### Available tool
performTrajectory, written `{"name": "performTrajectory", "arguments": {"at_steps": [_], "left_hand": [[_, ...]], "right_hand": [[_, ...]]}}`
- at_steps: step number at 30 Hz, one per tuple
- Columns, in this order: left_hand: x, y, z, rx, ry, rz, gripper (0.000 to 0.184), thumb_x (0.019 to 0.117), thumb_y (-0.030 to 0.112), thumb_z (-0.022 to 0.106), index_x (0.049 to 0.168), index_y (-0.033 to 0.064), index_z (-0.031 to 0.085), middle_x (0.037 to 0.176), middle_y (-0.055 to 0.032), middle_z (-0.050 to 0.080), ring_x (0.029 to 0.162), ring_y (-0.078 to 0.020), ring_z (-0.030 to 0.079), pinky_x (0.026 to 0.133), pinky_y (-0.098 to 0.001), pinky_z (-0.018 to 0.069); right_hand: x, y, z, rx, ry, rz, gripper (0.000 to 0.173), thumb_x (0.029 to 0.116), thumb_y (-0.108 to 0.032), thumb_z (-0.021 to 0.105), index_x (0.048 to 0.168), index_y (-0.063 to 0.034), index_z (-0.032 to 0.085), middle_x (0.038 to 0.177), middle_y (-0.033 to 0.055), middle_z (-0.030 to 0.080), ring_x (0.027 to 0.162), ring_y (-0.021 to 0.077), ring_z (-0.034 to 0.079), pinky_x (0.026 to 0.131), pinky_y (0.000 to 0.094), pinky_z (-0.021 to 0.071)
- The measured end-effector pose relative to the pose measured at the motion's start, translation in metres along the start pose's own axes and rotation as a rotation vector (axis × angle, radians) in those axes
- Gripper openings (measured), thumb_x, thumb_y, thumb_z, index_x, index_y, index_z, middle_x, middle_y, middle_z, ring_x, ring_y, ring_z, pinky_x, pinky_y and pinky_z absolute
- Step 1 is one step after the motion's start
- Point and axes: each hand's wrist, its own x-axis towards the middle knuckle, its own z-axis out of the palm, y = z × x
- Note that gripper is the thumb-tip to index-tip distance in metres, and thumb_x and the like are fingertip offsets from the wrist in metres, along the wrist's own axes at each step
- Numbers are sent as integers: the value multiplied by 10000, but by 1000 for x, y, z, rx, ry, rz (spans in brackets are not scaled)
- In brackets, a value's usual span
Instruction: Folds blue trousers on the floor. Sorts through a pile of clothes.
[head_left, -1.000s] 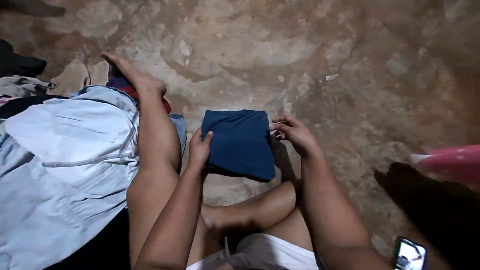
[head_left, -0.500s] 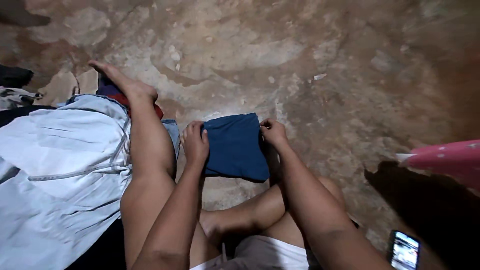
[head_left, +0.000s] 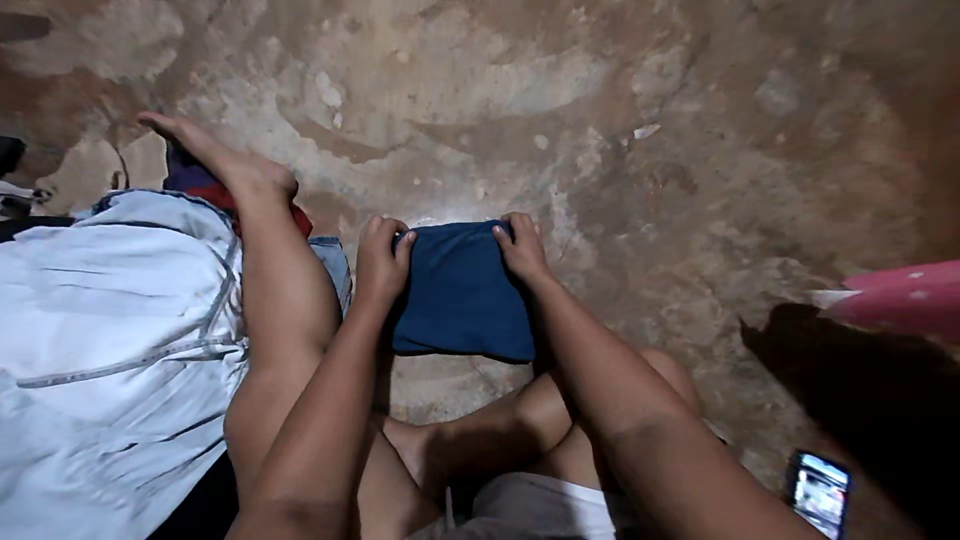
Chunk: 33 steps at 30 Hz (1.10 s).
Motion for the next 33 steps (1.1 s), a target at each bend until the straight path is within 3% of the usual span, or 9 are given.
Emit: {"name": "performTrajectory", "arguments": {"at_steps": [8,11,14,16,19,21,24,30,33], "left_hand": [[-2,-15,17,50,34,-267,302,1068,255,536,1145,-10,658,1152,-224,618,1123,-392,600,966,-572,482],[-5,-7,17,185,72,-276,281,1057,240,543,1192,28,668,1249,-229,610,1226,-437,534,1025,-616,413],[-15,23,26,274,70,-44,378,1063,220,477,1365,30,601,1455,-230,523,1401,-442,437,1173,-653,274],[-20,32,49,278,6,125,482,1099,298,335,1473,60,526,1588,-167,429,1511,-389,323,1215,-666,167],[-22,3,87,357,-178,113,608,1108,452,208,1620,143,317,1712,-68,204,1590,-309,111,1251,-629,46],[-20,-15,97,442,-208,79,633,1096,496,185,1644,188,252,1723,-26,168,1594,-287,95,1250,-613,42],[-24,-30,86,452,-149,-21,609,1095,481,210,1644,221,257,1718,1,191,1593,-293,99,1246,-631,60],[-37,-58,56,321,-126,-218,623,1095,487,151,1662,230,166,1736,-7,84,1596,-315,44,1209,-701,25],[-38,-43,48,354,-139,-276,626,1105,474,180,1664,194,136,1739,-27,35,1597,-312,8,1212,-695,-8]], "right_hand": [[5,-8,6,-52,28,31,333,1099,-321,455,1264,-106,649,1262,139,649,1203,396,560,976,606,444],[0,-8,9,-75,107,-15,346,1104,-266,413,1351,-115,603,1321,145,636,1227,394,566,998,596,456],[-20,-28,13,-123,244,-116,418,1085,-217,409,1456,-60,518,1482,169,535,1379,387,485,1100,575,423],[-40,-38,32,-153,236,-260,476,1084,-206,384,1518,-24,453,1582,172,441,1494,362,371,1208,554,325],[-54,-29,62,-354,26,-363,563,1090,-232,339,1623,-59,281,1710,97,217,1590,287,146,1282,544,126],[-48,-17,69,-480,-41,-366,608,1092,-331,316,1643,-86,232,1727,62,163,1598,263,108,1284,524,98],[-47,-12,68,-521,-15,-306,666,1096,-499,266,1645,-124,246,1720,35,199,1592,263,145,1278,548,104],[-34,-8,49,-421,38,-47,704,1070,-592,224,1667,-222,174,1732,-36,146,1601,285,69,1230,690,56],[-31,-3,33,-354,68,73,723,1081,-564,263,1661,-143,173,1729,82,143,1595,336,88,1255,642,52]]}}
